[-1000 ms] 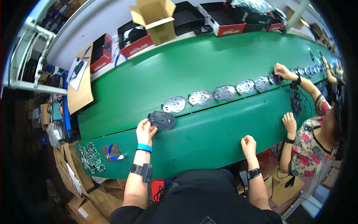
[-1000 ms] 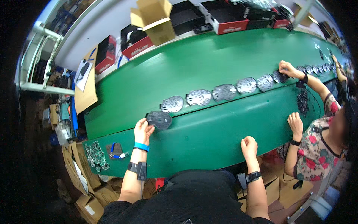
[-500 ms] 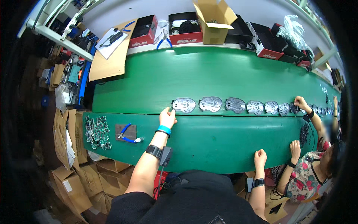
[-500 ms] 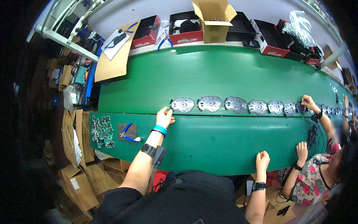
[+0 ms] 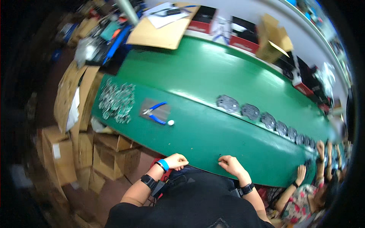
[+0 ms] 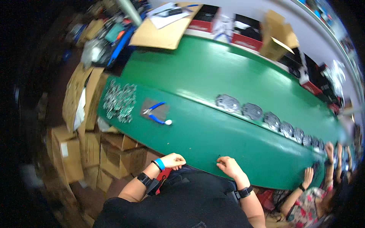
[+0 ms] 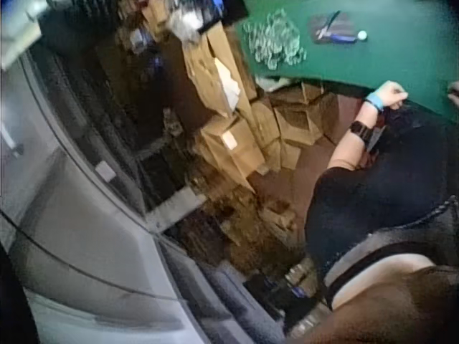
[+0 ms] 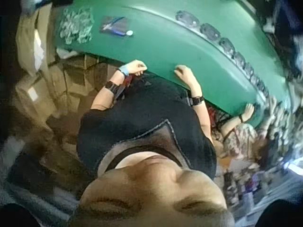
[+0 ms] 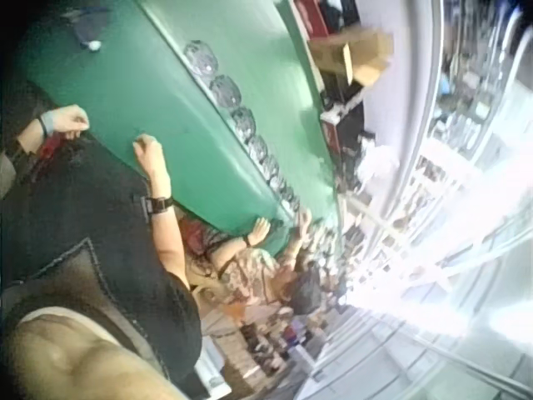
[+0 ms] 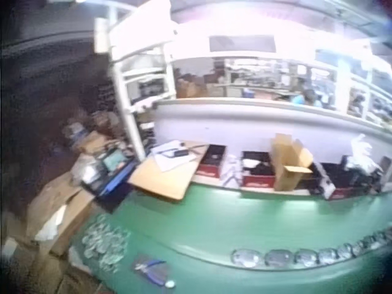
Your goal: Applying glue to plastic mouse housings and assembling components on an assembly line.
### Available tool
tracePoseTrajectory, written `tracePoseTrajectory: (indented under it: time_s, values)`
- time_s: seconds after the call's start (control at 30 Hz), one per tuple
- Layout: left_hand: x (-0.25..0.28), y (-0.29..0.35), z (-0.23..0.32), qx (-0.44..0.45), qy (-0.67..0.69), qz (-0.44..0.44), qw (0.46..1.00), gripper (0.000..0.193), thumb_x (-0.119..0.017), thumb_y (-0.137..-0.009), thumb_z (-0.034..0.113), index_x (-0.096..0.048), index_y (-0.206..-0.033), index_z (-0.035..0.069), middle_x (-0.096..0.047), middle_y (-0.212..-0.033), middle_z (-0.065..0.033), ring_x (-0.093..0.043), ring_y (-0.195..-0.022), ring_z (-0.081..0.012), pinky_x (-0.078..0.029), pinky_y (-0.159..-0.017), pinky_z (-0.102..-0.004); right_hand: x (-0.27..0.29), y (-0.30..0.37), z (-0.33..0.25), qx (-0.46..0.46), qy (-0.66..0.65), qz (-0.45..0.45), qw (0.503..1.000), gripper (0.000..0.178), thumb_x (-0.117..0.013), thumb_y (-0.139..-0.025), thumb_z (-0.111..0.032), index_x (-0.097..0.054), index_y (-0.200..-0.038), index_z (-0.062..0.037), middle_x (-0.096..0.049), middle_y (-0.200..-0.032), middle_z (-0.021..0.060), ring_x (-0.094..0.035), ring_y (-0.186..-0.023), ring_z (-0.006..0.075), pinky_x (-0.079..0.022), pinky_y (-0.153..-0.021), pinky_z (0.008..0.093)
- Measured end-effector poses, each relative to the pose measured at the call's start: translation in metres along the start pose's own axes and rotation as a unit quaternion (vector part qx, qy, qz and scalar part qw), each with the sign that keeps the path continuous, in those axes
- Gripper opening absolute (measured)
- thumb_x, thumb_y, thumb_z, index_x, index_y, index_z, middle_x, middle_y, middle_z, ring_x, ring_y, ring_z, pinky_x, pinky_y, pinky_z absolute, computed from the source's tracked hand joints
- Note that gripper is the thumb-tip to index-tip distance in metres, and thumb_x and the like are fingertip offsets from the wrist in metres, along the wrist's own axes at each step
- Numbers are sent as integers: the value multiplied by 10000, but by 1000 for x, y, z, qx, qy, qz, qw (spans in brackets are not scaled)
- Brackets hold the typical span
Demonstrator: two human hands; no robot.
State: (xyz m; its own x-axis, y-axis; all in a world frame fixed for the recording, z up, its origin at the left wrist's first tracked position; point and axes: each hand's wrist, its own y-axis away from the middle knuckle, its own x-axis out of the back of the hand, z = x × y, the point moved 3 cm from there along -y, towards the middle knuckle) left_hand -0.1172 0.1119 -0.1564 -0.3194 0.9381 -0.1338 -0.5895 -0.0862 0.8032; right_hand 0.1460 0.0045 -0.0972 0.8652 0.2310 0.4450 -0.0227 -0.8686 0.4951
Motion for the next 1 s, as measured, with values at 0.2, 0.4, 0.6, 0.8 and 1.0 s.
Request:
tracePoseTrajectory:
  time_s: [0.2,0.4,0.6,0.8,1.0]
  values:
    - [11,45,-69,-94,138,350,922,211,-555,-822,232,-581,-847,24,-579,-649,-70,-545,-527,-117,-459,-469,-245,-24,-15,-4,33,56,-124,990,250,-626,-736,-156,-604,-934,-4,-608,-801,151,-596,-723,257,-469,-664,333]
    - [-29,86,-118,-41,294,380,876,195,-524,-850,229,-559,-948,64,-579,-757,-39,-556,-649,-104,-469,-549,-227,-41,-59,-47,144,122,-180,966,220,-642,-709,-151,-594,-853,8,-602,-740,169,-598,-697,292,-468,-633,353]
    - [-15,113,-137,-45,302,418,855,213,-536,-842,209,-558,-984,52,-586,-774,-30,-559,-647,-102,-465,-543,-233,-86,-115,-106,195,66,-51,977,200,-641,-698,-112,-571,-853,-7,-581,-722,159,-576,-664,279,-453,-612,344]
    - [32,116,-146,-99,218,383,892,250,-546,-839,211,-552,-1019,37,-586,-760,-32,-555,-637,-93,-459,-532,-239,-100,-180,-128,168,-40,244,954,381,-666,-649,-37,-495,-989,-34,-522,-783,146,-539,-697,283,-452,-651,338]
    - [109,131,-167,-78,157,382,907,228,-546,-837,169,-545,-1026,42,-602,-795,-67,-578,-663,-124,-474,-570,-241,-111,-205,-102,135,-233,189,944,208,-628,-707,-36,-586,-910,-26,-601,-845,60,-566,-738,133,-445,-638,255]
